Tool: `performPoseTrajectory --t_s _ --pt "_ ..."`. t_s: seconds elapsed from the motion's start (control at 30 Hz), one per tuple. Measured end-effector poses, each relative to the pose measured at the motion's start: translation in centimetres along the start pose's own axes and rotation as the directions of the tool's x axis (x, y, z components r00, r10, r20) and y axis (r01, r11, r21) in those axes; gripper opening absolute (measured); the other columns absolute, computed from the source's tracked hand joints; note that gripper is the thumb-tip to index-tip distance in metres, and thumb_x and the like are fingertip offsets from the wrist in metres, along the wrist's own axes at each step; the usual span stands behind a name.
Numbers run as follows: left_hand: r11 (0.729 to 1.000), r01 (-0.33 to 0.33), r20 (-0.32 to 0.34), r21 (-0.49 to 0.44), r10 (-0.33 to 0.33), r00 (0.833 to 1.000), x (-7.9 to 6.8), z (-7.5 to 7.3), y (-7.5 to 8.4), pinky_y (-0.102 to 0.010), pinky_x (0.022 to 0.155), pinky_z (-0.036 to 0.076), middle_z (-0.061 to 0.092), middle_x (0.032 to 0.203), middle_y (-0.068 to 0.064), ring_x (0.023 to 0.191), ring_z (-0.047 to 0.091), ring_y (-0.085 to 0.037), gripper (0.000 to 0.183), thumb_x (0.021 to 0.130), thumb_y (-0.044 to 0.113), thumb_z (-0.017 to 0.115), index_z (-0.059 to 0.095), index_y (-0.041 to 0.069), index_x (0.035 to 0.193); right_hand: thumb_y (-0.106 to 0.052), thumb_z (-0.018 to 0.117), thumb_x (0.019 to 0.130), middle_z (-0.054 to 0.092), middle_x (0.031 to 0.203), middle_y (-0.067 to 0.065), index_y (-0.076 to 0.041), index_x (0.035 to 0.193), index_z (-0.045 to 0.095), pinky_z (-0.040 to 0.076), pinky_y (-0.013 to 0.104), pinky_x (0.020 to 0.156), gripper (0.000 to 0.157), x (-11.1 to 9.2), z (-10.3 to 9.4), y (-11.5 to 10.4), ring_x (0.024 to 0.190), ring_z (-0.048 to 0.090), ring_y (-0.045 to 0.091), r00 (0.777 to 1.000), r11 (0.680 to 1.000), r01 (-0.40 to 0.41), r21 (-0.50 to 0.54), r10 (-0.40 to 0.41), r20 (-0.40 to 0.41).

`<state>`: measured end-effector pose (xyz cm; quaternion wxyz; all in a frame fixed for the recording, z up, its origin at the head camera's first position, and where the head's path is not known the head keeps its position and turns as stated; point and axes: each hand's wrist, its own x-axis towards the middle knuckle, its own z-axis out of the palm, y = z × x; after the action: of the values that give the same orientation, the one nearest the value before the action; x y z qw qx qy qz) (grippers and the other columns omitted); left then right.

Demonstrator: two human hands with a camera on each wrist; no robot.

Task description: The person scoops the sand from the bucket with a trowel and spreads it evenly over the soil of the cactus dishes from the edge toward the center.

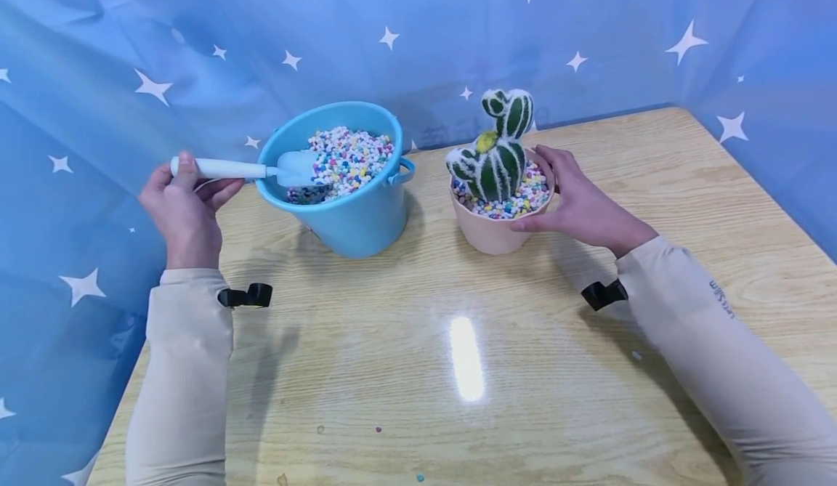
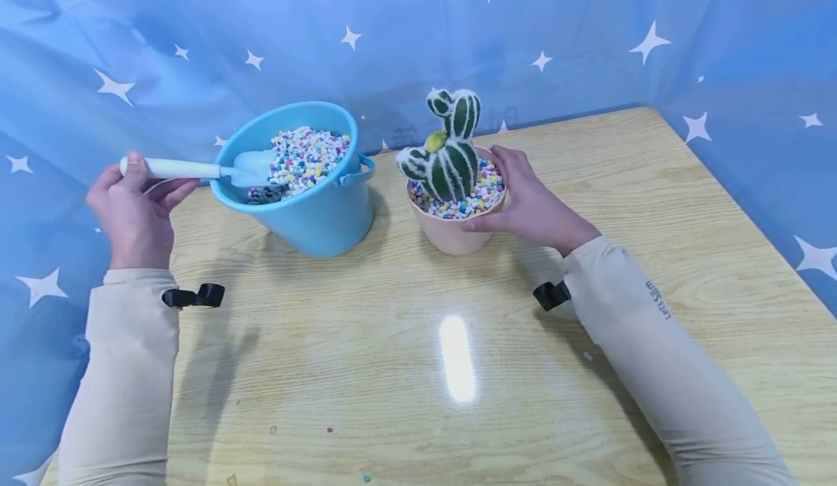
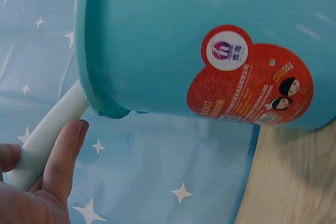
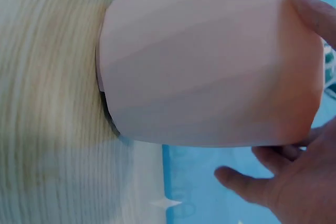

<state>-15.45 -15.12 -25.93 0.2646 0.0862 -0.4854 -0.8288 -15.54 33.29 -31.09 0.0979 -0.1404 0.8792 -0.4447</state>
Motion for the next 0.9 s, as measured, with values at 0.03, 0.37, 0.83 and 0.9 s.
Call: performPoseTrajectory --t_s 0.03,0.37,0.83,0.9 --pt "1.000 0.011 -0.007 -0.012 -0.011 1.000 0.0 -0.1 0.0 -0.046 0.073 0.060 0.056 0.094 -0.021 0.072 0.070 -0.037 0.025 0.096 0.015 0.063 0.054 -0.008 0.100 -0.035 0.091 0.072 0.006 0.158 0.016 -0.012 0.158 -0.003 0.018 0.067 0.112 0.129 0.0 0.1 0.0 0.143 0.010 0.039 1.000 1.000 0.001 -0.005 -0.001 -0.009" --pt "0.996 0.022 -0.021 -0.087 -0.023 1.000 -0.8 0.7 0.5 -0.047 0.072 0.060 0.063 0.097 -0.026 0.072 0.070 -0.039 0.023 0.099 0.013 0.060 0.052 -0.009 0.102 -0.038 0.087 0.075 -0.002 0.160 0.015 -0.010 0.157 -0.004 0.011 0.064 0.116 0.126 -0.1 0.2 -0.4 0.145 0.003 0.037 1.000 0.999 0.023 -0.042 -0.024 -0.016" --pt "0.988 0.045 0.028 -0.151 -0.041 0.999 -2.2 2.8 0.3 -0.048 0.072 0.059 0.065 0.094 -0.030 0.073 0.071 -0.041 0.021 0.099 0.008 0.059 0.050 -0.010 0.100 -0.039 0.088 0.074 -0.002 0.159 0.016 -0.009 0.157 0.000 0.013 0.066 0.114 0.125 -0.2 0.2 -0.2 0.144 0.003 0.038 0.998 0.998 0.019 -0.052 -0.022 -0.060" --pt "0.986 0.052 0.045 -0.158 -0.045 0.998 -2.5 3.4 0.3 -0.048 0.073 0.059 0.065 0.095 -0.030 0.075 0.071 -0.041 0.020 0.099 0.008 0.059 0.050 -0.011 0.100 -0.038 0.088 0.075 -0.002 0.159 0.016 -0.008 0.158 0.002 0.012 0.065 0.115 0.122 -0.2 0.1 -0.2 0.144 0.003 0.038 0.999 0.999 0.017 -0.039 -0.019 -0.050"
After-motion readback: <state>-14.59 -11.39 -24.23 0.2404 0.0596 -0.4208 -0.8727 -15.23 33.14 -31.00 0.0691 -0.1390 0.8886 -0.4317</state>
